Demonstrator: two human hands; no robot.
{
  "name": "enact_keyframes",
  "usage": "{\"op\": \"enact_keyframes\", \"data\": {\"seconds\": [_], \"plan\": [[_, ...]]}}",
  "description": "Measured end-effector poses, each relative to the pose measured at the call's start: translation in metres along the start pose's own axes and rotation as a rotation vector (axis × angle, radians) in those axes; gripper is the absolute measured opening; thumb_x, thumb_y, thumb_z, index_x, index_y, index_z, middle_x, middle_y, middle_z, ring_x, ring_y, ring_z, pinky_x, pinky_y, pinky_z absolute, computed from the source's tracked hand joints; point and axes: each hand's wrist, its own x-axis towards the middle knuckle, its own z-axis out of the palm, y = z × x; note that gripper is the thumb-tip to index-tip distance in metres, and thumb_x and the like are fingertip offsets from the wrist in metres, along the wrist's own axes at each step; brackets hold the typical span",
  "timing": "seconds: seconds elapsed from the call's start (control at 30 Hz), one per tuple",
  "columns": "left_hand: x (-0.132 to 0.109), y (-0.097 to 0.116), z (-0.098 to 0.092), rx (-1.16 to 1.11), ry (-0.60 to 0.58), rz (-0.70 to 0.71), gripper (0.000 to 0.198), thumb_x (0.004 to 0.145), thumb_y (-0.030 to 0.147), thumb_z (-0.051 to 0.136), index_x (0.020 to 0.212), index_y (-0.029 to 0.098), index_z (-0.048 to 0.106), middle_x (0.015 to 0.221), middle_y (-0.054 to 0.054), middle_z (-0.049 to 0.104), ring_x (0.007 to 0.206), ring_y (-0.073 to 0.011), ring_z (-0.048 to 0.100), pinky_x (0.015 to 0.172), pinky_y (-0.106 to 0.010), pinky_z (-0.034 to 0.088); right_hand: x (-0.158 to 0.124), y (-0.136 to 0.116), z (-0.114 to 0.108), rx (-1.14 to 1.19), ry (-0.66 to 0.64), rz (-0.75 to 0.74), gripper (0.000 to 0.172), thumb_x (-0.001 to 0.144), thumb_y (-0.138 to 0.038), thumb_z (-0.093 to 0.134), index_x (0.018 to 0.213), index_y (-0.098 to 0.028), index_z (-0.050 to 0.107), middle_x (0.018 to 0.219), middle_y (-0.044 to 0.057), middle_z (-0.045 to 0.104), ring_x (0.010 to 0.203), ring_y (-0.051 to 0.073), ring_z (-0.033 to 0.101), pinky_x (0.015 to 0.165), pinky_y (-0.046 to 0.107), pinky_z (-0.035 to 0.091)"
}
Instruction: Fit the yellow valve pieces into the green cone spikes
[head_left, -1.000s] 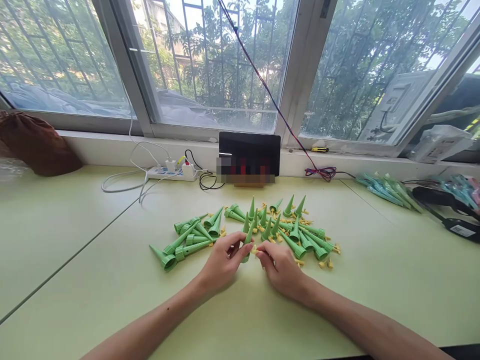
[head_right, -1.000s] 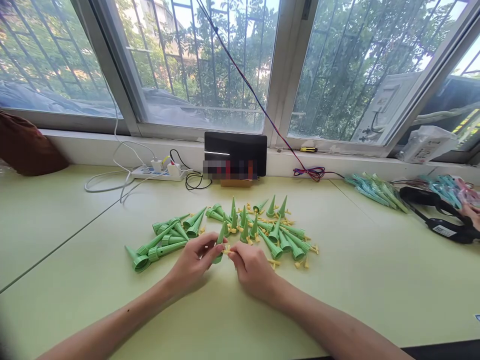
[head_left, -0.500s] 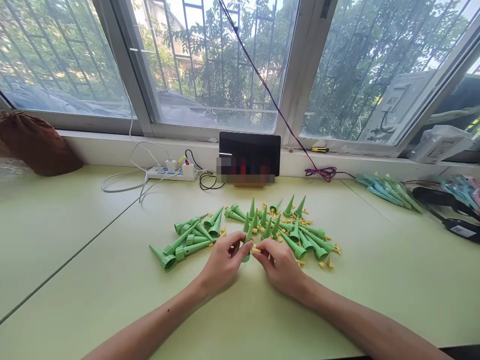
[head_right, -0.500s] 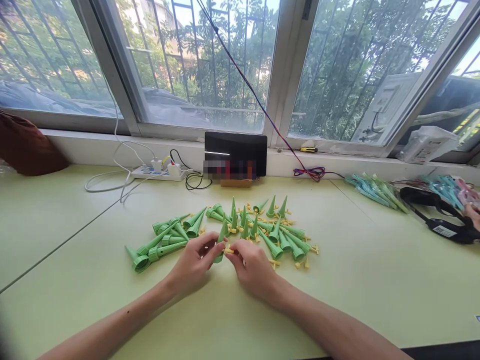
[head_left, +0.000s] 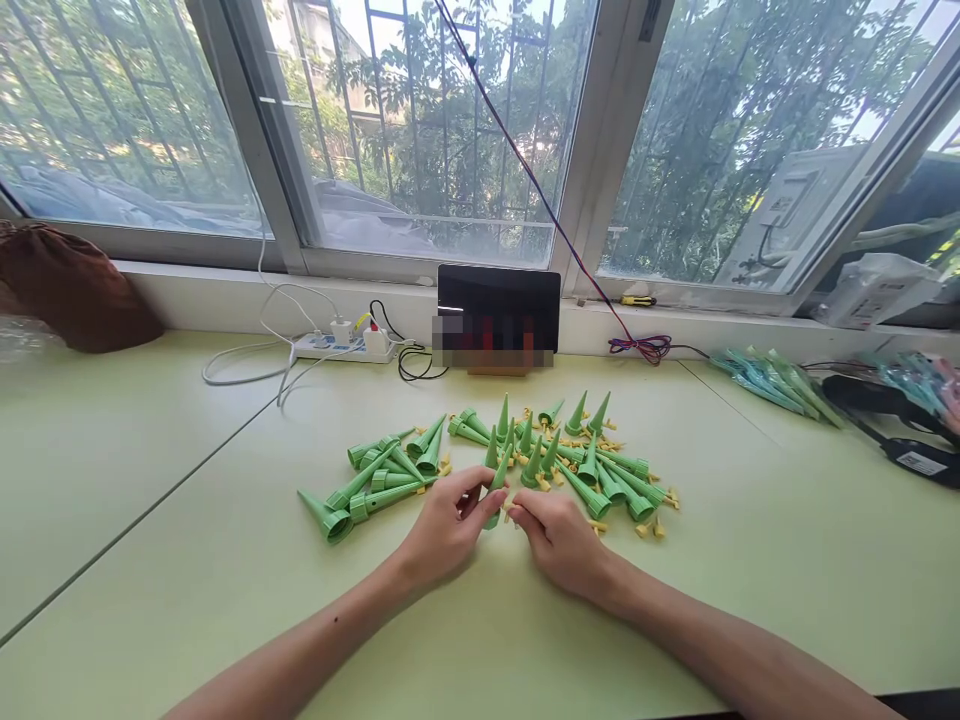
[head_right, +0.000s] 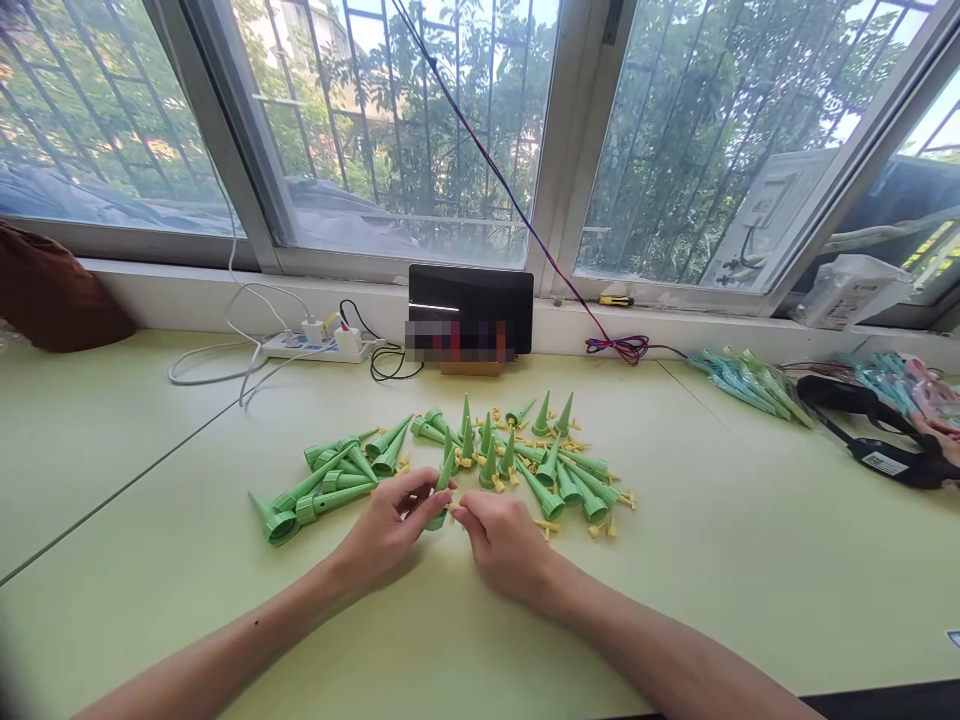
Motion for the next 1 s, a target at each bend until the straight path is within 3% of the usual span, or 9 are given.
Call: {"op": "enact_keyframes", "data": {"seconds": [0.23,0.33,0.63,0.87,1.0], "plan": [[0.0003,0.0032,0.0005,-0.035,0.043,-0.049,0.03,0.094,0.042,0.053,0.084,0.015,0.062,0.064,0.003,0.042,0.059,-0.0109,0.036,0.054,-0.024,0.03,0.0014,-0.0041,-0.0016,0.064,0.09,0.041,0.018,0.1,-0.029,0.048,0.093,-0.019,0.06,0.078,0.003,0.061,0.067,0.015,0.052,0.062,0.026,0.039],[0.0001,0.0032,0.0006,-0.033,0.044,-0.057,0.031,0.094,0.043,0.052,0.082,0.015,0.061,0.064,0.003,0.042,0.059,-0.0107,0.035,0.054,-0.024,0.029,0.0013,-0.0049,-0.0026,0.073,0.109,0.015,0.015,0.099,-0.027,0.051,0.091,-0.019,0.06,0.078,0.002,0.06,0.067,0.015,0.052,0.062,0.026,0.039],[-0.0002,0.0019,0.0006,-0.012,0.027,-0.008,0.029,0.093,0.04,0.053,0.081,0.015,0.062,0.064,0.004,0.04,0.06,-0.0106,0.036,0.054,-0.023,0.031,0.0012,-0.0011,-0.0011,0.059,0.082,-0.037,0.024,0.101,-0.027,0.042,0.082,-0.019,0.054,0.076,0.003,0.059,0.067,0.015,0.051,0.064,0.027,0.039],[-0.0005,0.0056,-0.0011,-0.063,0.005,0.006,0.026,0.093,0.039,0.055,0.088,0.015,0.065,0.065,0.003,0.043,0.061,-0.011,0.039,0.055,-0.023,0.034,0.0002,-0.0007,-0.0003,0.033,0.087,-0.042,0.036,0.105,-0.03,0.032,0.07,-0.021,0.041,0.065,0.0,0.051,0.058,0.014,0.043,0.058,0.027,0.033],[-0.0004,0.0071,-0.0001,-0.112,0.023,-0.022,0.03,0.091,0.043,0.057,0.083,0.015,0.062,0.065,0.002,0.048,0.06,-0.0107,0.041,0.054,-0.022,0.035,0.0007,-0.0028,-0.0012,0.055,0.104,-0.017,0.039,0.105,-0.034,0.032,0.07,-0.021,0.044,0.064,0.0,0.051,0.058,0.014,0.044,0.058,0.027,0.034]]}}
